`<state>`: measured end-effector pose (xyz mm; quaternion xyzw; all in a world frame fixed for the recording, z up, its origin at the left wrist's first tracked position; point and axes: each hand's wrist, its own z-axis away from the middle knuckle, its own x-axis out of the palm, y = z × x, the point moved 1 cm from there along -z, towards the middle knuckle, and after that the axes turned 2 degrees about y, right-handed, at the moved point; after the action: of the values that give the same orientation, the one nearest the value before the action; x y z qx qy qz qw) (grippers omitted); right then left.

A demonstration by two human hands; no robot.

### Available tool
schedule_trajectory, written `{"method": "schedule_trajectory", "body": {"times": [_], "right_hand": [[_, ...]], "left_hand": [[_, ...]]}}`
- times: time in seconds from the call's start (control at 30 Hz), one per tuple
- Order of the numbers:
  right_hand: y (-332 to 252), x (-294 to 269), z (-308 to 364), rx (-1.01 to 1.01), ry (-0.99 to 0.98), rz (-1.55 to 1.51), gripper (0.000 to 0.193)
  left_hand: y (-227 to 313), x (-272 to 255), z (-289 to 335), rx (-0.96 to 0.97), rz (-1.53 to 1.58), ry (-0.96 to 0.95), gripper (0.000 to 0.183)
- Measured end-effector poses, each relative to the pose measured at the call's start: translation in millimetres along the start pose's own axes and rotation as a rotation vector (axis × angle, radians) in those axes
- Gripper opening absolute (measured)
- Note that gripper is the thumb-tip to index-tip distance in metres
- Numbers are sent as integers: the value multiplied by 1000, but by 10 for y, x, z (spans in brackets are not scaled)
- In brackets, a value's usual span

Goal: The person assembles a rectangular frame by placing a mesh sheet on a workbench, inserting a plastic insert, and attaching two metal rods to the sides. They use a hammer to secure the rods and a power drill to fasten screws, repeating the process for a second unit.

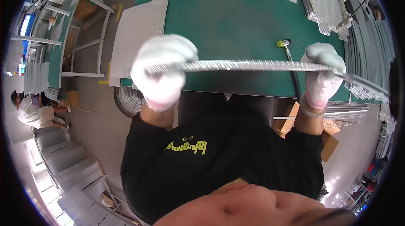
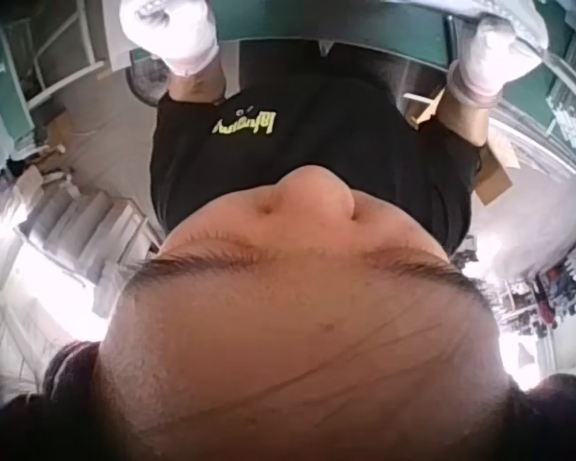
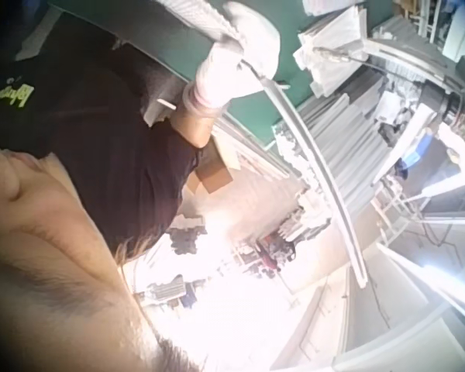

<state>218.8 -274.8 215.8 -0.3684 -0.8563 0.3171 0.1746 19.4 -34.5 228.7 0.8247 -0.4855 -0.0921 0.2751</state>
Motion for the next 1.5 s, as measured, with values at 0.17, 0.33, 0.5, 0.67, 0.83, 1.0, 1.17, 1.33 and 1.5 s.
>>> {"method": "schedule_trajectory", "body": {"times": [0.17,0.33,0.5,0.67,0.83,1.0,1.17,1.33,1.5], "right_hand": [[170,-19,-145,4,-72,-112,31],[149,-5,-58,53,89,50,27],[-23,179,-165,2,387,166,108],[-45,-13,-320,-44,148,242,109],[-313,-240,-626,-127,-337,482,49],[-625,-158,-962,-172,-735,632,40],[-817,116,-1118,-120,-889,702,44],[-804,270,-1255,-316,-1104,850,57],[-533,548,-1211,-308,-935,594,53]], "left_hand": [[-163,-115,105,-70,-131,112,36],[-152,-52,76,-110,-150,130,33],[-317,-65,-64,-81,-113,128,21],[-361,-97,-125,-138,-203,121,18],[-335,-59,-81,-243,-187,189,19],[-265,-114,-85,-202,-109,65,19],[-84,-215,-401,-209,-120,-247,15],[-155,-77,-339,-307,-55,-33,19],[-340,-53,-155,19,-85,147,41]]}}
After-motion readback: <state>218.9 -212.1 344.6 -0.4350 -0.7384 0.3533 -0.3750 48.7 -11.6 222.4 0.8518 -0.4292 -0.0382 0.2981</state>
